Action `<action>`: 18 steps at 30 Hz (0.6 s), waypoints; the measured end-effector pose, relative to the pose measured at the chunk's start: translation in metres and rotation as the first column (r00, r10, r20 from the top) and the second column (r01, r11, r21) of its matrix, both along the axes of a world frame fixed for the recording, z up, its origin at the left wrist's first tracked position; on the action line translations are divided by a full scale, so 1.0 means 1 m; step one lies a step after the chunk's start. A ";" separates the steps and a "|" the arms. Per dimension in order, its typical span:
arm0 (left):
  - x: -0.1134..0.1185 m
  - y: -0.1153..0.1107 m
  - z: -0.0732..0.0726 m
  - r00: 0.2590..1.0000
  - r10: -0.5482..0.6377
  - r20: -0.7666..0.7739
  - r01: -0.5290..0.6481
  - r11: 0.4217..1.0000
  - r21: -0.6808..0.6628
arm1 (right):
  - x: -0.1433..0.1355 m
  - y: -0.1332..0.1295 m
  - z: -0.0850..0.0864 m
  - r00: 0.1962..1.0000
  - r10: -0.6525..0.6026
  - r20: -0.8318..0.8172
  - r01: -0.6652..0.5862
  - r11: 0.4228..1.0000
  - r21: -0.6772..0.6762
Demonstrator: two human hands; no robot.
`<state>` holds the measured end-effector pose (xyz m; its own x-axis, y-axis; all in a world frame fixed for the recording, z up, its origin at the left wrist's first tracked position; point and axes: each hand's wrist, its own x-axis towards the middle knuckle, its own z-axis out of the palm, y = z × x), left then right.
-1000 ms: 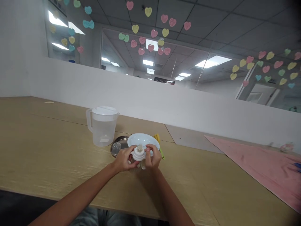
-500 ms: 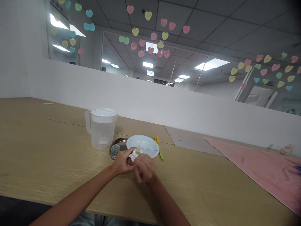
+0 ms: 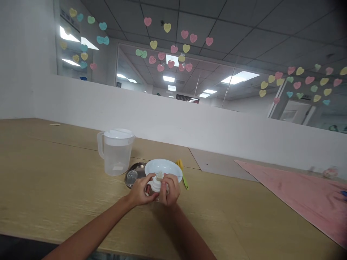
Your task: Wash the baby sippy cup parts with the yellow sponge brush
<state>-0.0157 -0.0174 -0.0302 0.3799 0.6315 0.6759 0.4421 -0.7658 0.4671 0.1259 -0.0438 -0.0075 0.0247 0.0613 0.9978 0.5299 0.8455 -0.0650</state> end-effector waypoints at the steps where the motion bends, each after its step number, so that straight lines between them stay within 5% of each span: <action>1: 0.000 0.000 0.000 1.000 -0.005 -0.006 0.005 1.000 0.007 | 0.000 0.002 -0.001 0.999 -0.009 -0.045 0.007 0.999 -0.047; 5: 0.001 -0.001 0.001 1.000 -0.008 -0.018 0.009 1.000 0.020 | 0.000 0.004 -0.001 0.994 0.004 -0.109 -0.018 0.991 -0.131; 15: 0.003 -0.001 -0.002 0.999 -0.006 0.043 0.009 0.998 -0.062 | 0.002 -0.005 0.004 0.973 0.019 0.229 -0.052 0.989 0.138; 18: 0.002 0.001 -0.004 1.000 0.004 0.026 -0.004 1.000 -0.016 | -0.002 -0.005 0.004 0.980 0.023 0.196 -0.054 0.987 0.151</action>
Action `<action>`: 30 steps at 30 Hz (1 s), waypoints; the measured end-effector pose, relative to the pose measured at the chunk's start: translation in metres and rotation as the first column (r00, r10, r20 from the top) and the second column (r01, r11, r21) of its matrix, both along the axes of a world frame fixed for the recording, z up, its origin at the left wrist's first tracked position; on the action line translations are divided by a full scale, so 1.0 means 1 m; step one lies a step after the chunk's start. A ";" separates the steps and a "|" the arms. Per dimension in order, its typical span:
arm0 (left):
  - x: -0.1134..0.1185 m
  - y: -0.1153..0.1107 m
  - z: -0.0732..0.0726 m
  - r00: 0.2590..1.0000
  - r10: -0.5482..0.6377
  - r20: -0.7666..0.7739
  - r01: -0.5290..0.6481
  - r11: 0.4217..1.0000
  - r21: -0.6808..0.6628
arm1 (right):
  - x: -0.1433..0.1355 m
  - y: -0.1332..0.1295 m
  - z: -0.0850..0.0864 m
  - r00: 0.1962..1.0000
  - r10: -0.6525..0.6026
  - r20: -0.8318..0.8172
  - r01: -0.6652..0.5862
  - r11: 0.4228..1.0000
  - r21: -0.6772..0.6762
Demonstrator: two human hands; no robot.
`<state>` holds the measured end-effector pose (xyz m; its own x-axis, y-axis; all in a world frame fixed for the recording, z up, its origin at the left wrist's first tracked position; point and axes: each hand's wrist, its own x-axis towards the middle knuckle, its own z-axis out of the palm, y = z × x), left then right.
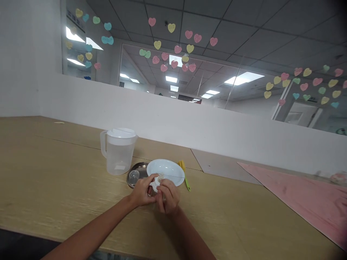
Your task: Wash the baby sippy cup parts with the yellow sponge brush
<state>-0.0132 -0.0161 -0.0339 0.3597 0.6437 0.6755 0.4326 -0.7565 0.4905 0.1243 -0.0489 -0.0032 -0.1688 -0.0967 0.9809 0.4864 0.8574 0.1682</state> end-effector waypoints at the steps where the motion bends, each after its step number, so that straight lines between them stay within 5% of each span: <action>1: 0.000 0.001 0.000 1.000 0.003 0.000 -0.003 1.000 0.015 | -0.001 0.001 0.000 0.997 -0.008 -0.071 0.007 1.000 -0.013; 4: -0.001 0.001 -0.001 1.000 0.005 0.012 -0.005 0.999 0.046 | -0.002 0.005 -0.003 0.958 -0.067 -0.280 0.002 0.974 -0.225; 8: 0.000 0.000 0.002 1.000 -0.010 0.008 0.010 0.999 0.046 | 0.001 0.009 -0.007 0.970 -0.027 -0.241 -0.115 0.825 -0.554; 22: 0.000 -0.003 0.010 0.999 0.043 0.010 -0.042 0.999 -0.006 | 0.000 0.012 0.008 0.991 -0.117 0.061 0.130 0.792 -0.597; 30: 0.000 -0.002 0.007 0.994 0.109 -0.030 -0.106 0.991 0.087 | -0.005 0.015 0.001 0.987 -0.158 -0.020 0.112 0.776 -0.621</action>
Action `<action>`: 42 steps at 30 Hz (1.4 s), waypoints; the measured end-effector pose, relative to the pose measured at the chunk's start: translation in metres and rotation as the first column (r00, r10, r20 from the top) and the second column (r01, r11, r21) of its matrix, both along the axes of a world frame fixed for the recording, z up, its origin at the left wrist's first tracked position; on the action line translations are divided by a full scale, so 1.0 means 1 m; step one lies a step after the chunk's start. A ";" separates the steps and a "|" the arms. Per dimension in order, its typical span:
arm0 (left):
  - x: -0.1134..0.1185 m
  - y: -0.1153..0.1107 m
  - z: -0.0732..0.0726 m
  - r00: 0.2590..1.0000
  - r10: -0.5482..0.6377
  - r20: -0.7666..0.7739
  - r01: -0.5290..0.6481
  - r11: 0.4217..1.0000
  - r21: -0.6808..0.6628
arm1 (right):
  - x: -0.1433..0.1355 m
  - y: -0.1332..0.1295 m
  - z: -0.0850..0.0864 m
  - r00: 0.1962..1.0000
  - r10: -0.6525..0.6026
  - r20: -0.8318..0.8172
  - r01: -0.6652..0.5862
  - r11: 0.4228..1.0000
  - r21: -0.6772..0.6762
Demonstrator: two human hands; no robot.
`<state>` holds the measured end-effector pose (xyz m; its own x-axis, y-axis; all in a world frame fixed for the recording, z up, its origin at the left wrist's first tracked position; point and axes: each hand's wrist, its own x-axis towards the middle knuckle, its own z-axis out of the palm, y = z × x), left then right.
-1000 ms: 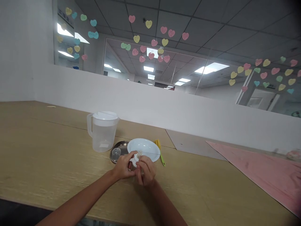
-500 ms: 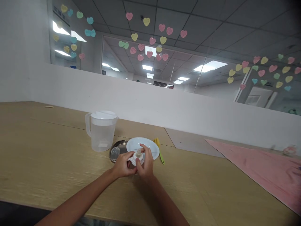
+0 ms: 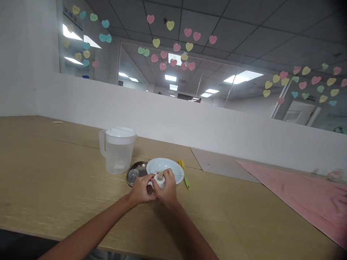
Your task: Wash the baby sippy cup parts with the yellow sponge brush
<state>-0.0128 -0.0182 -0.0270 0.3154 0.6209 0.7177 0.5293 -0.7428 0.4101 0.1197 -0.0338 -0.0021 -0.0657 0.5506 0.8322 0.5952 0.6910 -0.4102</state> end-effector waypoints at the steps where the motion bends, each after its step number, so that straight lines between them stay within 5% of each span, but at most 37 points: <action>1: 0.000 0.000 -0.001 1.000 0.001 -0.002 -0.001 1.000 0.016 | 0.000 0.000 -0.001 1.000 0.005 -0.017 -0.005 1.000 0.003; 8: -0.020 0.010 0.000 0.985 -0.166 -0.055 0.173 0.970 0.169 | 0.004 0.005 -0.007 0.999 -0.011 0.039 0.009 0.999 0.044; 10: -0.029 0.014 0.004 0.995 -0.087 0.054 0.076 0.982 0.172 | 0.004 0.006 -0.010 0.998 -0.029 0.061 0.026 0.998 0.058; 12: -0.038 0.019 0.008 0.980 0.114 0.164 -0.134 0.984 0.119 | 0.005 0.007 -0.011 0.996 -0.051 0.076 0.046 0.997 0.069; 16: -0.048 0.032 0.009 0.896 0.441 0.046 -0.442 0.897 0.015 | 0.004 0.007 -0.012 0.992 -0.098 0.080 0.089 0.991 0.104; 22: -0.045 0.041 0.001 0.859 0.459 -0.227 -0.483 0.874 -0.058 | 0.004 0.006 -0.011 0.986 -0.138 0.091 0.125 0.983 0.131; 28: -0.047 0.038 0.005 0.857 0.497 -0.134 -0.507 0.860 -0.052 | 0.003 0.005 -0.009 0.984 -0.155 0.094 0.137 0.976 0.167; 31: -0.046 0.032 0.011 0.885 0.428 0.182 -0.444 0.894 0.061 | 0.003 0.005 -0.008 0.981 -0.163 0.101 0.145 0.975 0.165; 34: -0.038 0.026 0.012 0.877 0.221 0.427 -0.337 0.916 0.218 | 0.003 0.004 -0.009 0.982 -0.164 0.096 0.146 0.974 0.171; 38: -0.023 0.020 0.005 0.881 0.011 0.473 -0.212 0.904 0.372 | 0.007 0.003 -0.006 0.991 -0.131 -0.035 0.136 0.943 0.303; 42: -0.014 0.017 -0.001 0.900 -0.156 0.406 -0.064 0.876 0.478 | 0.011 0.003 0.002 0.989 -0.113 -0.100 0.149 0.827 0.542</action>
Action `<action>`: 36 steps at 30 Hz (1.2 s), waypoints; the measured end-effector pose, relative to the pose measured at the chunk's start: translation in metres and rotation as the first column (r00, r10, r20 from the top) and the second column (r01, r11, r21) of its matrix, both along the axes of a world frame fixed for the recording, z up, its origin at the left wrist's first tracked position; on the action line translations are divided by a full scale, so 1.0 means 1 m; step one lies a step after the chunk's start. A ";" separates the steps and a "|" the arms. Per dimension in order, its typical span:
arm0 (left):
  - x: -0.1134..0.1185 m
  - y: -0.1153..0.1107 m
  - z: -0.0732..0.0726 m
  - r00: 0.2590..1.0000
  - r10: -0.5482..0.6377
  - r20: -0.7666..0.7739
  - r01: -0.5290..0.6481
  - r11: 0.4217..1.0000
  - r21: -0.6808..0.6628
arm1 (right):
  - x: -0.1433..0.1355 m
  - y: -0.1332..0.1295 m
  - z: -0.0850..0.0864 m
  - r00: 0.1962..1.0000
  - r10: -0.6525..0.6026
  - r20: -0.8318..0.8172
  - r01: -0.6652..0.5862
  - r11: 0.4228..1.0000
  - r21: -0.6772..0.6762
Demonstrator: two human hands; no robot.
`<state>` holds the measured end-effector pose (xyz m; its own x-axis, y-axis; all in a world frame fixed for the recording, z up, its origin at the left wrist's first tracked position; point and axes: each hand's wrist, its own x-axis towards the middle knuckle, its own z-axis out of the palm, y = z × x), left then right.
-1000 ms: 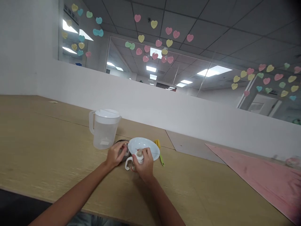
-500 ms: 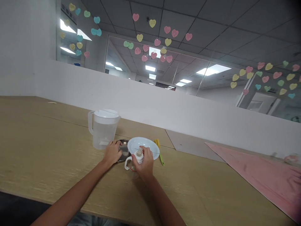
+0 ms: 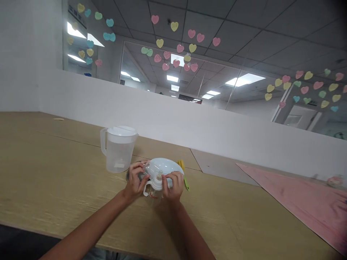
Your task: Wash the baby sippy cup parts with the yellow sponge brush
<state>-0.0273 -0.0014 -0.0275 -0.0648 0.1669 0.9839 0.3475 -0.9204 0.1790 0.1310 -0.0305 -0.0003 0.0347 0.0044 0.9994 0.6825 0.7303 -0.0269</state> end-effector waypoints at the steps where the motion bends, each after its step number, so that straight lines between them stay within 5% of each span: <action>1: 0.000 0.000 -0.001 0.999 -0.028 -0.024 0.029 0.999 0.016 | 0.000 0.000 0.002 1.000 -0.012 0.003 0.012 0.999 0.053; 7: 0.000 0.001 0.000 0.998 -0.020 -0.060 0.021 0.999 0.028 | -0.001 0.000 0.005 1.000 -0.013 -0.026 0.016 0.993 0.113; 17: 0.004 -0.002 -0.001 0.991 0.017 -0.132 -0.013 0.999 0.032 | -0.002 -0.001 -0.005 0.986 0.093 0.135 -0.078 0.991 -0.109; 36: 0.006 -0.012 0.010 0.967 0.071 -0.246 -0.024 0.982 0.189 | -0.002 -0.006 -0.002 0.975 0.125 0.182 -0.101 0.985 -0.139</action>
<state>-0.0210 -0.0130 -0.0178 0.1841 -0.0145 0.9828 0.4034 -0.9107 -0.0891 0.1287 -0.0365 -0.0022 -0.1636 0.1257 0.9785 0.5974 0.8020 -0.0032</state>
